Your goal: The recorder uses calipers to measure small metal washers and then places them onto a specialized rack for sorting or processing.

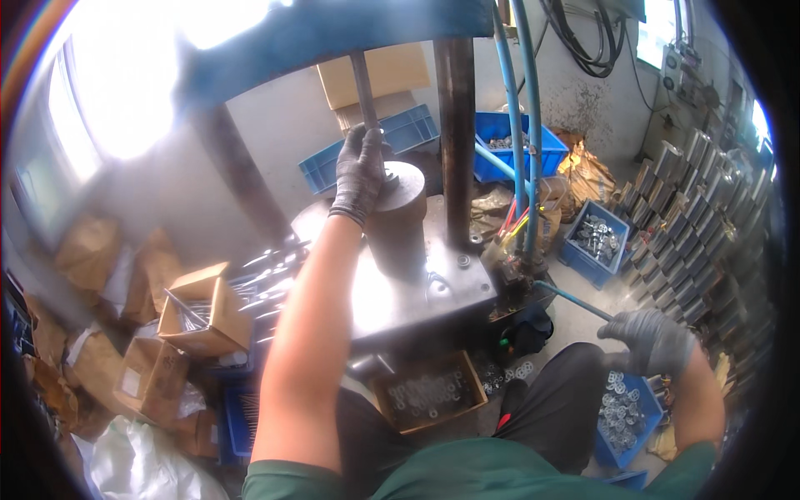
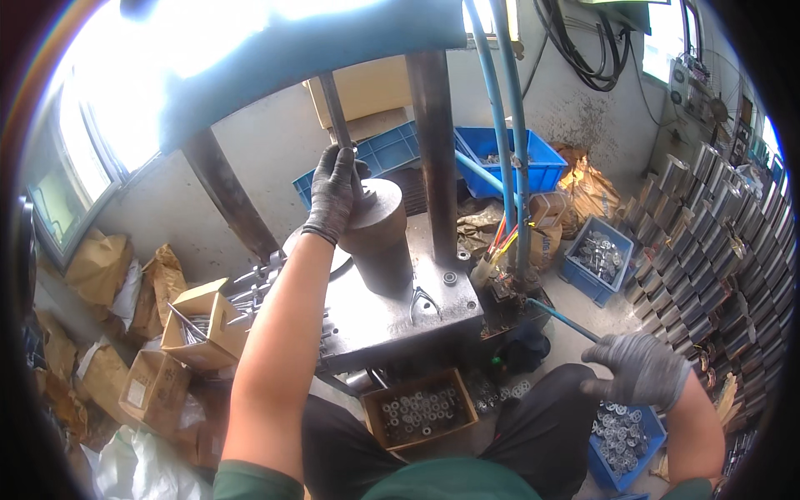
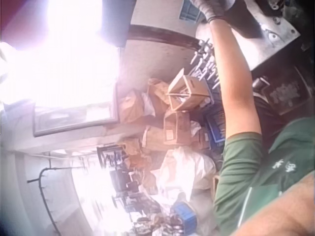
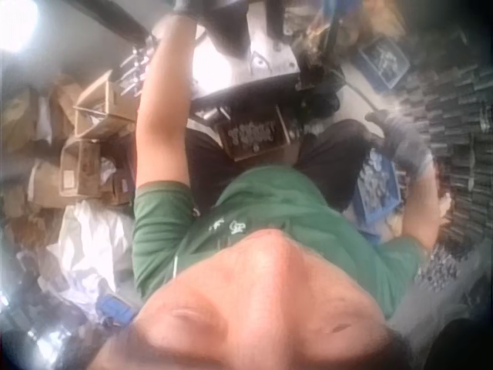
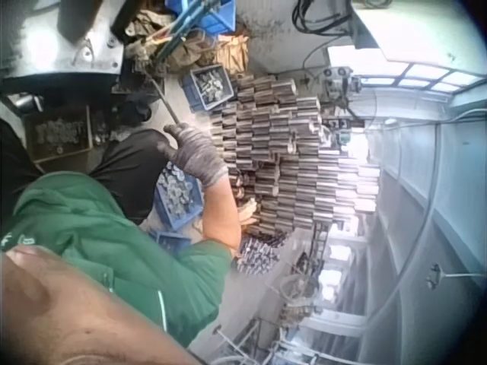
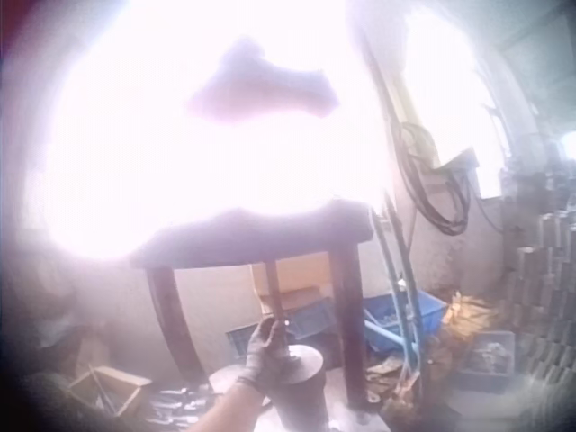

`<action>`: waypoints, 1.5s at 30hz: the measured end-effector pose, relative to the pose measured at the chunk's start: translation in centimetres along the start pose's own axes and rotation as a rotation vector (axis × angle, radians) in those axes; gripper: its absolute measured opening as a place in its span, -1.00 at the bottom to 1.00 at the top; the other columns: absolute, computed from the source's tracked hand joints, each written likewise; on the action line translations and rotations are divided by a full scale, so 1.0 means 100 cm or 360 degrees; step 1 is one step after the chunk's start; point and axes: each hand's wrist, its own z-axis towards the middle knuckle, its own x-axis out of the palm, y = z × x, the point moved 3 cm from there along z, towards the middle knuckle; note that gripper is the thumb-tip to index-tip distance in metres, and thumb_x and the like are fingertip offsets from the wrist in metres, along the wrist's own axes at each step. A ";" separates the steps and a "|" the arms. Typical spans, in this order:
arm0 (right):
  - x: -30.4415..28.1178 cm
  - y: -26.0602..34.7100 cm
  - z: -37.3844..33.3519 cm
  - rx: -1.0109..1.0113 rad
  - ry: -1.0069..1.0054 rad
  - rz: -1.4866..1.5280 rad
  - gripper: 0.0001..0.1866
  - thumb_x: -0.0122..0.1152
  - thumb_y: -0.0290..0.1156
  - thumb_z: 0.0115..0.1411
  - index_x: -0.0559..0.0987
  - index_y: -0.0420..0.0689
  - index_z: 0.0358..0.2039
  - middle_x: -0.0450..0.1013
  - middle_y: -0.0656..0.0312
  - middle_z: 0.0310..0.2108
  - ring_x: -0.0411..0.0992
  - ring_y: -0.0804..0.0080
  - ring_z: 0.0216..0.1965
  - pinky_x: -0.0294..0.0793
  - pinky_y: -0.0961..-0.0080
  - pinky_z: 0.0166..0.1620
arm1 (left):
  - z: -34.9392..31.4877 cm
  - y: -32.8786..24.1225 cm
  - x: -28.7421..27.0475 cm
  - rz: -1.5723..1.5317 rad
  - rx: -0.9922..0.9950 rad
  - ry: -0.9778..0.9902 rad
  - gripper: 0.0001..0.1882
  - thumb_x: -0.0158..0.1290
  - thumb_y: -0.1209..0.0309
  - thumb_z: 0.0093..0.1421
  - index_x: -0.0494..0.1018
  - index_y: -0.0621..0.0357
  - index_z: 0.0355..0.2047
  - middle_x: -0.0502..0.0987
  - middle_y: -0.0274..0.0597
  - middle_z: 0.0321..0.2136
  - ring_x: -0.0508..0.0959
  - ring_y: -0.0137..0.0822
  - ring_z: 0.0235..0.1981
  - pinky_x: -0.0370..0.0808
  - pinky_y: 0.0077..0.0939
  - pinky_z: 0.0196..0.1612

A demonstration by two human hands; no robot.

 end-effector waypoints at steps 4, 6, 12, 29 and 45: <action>0.026 0.009 -0.008 0.0288 -0.0068 0.0091 -0.55 0.37 0.00 0.20 0.74 -0.11 -0.10 0.68 0.05 -0.25 0.67 0.00 -0.17 0.64 0.12 -0.05 | -0.005 -0.005 0.001 0.0028 -0.0079 -0.0017 -0.63 0.12 0.09 0.50 0.54 0.09 0.10 0.59 -0.30 -0.33 0.58 -0.46 -0.24 0.54 -0.49 -0.14; 0.044 0.020 -0.019 0.0120 0.0021 -0.0164 -0.61 0.40 -0.07 0.17 0.75 -0.09 -0.13 0.67 0.06 -0.30 0.67 0.04 -0.25 0.65 0.16 -0.11 | -0.006 -0.007 0.002 0.0083 -0.0019 -0.0027 -0.59 0.12 0.06 0.49 0.53 0.09 0.12 0.59 -0.29 -0.33 0.58 -0.46 -0.22 0.55 -0.47 -0.13; 0.066 0.013 -0.029 0.0225 -0.0083 -0.0022 -0.66 0.37 -0.09 0.16 0.73 -0.09 -0.23 0.65 0.04 -0.32 0.65 -0.03 -0.27 0.63 0.07 -0.12 | -0.009 -0.005 0.002 0.0103 -0.0010 0.0004 -0.61 0.10 0.11 0.53 0.50 0.05 0.20 0.57 -0.31 -0.26 0.59 -0.45 -0.18 0.58 -0.41 -0.14; -0.046 -0.020 0.086 0.0025 -0.1169 -0.0416 -0.73 0.41 -0.32 0.19 0.65 -0.11 -0.13 0.63 -0.01 -0.18 0.65 0.00 -0.20 0.65 0.15 -0.10 | -0.012 -0.007 0.006 0.0248 -0.0024 -0.0098 -0.70 0.27 0.33 0.38 0.54 0.06 0.08 0.57 -0.37 -0.29 0.56 -0.52 -0.27 0.59 -0.57 -0.19; 0.074 0.010 -0.016 0.0194 -0.0272 0.0083 -0.75 0.38 -0.18 0.15 0.68 -0.11 -0.41 0.61 0.00 -0.44 0.63 -0.06 -0.33 0.63 0.08 -0.18 | -0.008 -0.005 0.002 0.0063 -0.0022 -0.0095 -0.69 0.23 0.18 0.43 0.57 0.06 0.04 0.54 -0.35 -0.38 0.53 -0.48 -0.35 0.55 -0.49 -0.32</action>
